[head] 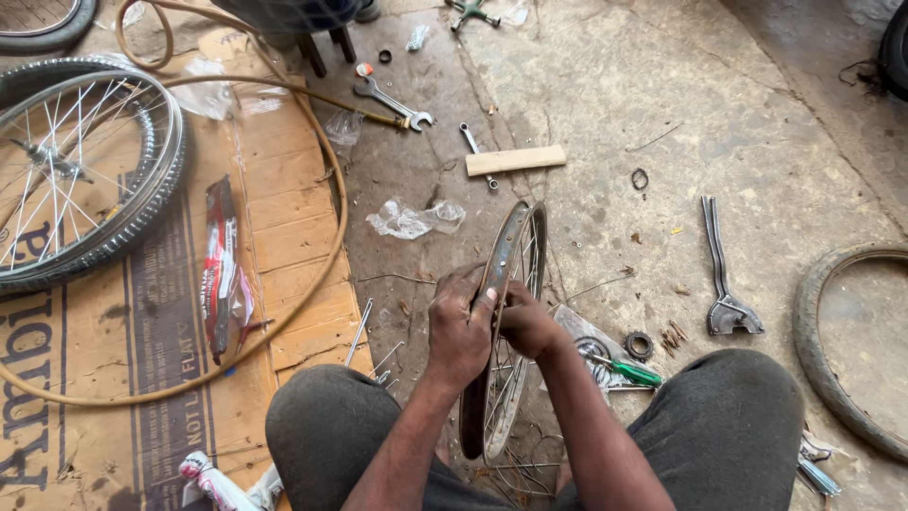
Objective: The person sits on the floor and repeatedly rubs a small metal tool along the inner rim of a bicycle wheel. They rotate the wheel to access different sections and continue the rubbing motion throughout the clip.
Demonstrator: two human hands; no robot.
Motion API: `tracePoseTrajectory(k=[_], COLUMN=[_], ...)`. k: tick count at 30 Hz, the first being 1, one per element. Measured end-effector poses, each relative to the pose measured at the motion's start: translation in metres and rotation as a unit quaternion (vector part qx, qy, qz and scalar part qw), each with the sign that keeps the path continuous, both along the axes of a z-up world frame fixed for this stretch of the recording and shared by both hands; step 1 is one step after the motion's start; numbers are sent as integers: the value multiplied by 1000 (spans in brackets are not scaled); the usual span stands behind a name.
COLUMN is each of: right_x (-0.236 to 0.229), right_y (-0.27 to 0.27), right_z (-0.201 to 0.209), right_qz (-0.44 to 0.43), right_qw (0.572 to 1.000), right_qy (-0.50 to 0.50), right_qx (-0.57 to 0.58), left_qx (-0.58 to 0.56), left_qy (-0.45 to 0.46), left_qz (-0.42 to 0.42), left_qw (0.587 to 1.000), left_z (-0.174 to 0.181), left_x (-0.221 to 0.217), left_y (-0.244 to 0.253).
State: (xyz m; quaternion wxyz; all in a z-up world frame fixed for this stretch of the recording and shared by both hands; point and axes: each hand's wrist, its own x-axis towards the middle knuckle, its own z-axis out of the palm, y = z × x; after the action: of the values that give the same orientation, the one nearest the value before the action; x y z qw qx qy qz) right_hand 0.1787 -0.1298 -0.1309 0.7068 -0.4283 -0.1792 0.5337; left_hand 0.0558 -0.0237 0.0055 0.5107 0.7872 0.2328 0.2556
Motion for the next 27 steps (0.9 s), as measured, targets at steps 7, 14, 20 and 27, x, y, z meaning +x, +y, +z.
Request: tracePoseTrajectory(k=[7, 14, 20, 27], right_x=[8, -12, 5, 4], right_y=[-8, 7, -11, -7], right_z=[35, 63, 29, 43], right_qz=[13, -47, 23, 41], right_qw=[976, 998, 983, 988], right_qy=[191, 23, 122, 120], right_qx=[103, 32, 137, 92], left_qx=[-78, -86, -15, -4], left_qy=[-25, 28, 44, 54], left_qz=[28, 20, -3, -6], left_qw=[996, 996, 999, 999], left_z=[-3, 1, -1, -1], left_x=[6, 4, 10, 6], left_y=[-1, 7, 1, 2])
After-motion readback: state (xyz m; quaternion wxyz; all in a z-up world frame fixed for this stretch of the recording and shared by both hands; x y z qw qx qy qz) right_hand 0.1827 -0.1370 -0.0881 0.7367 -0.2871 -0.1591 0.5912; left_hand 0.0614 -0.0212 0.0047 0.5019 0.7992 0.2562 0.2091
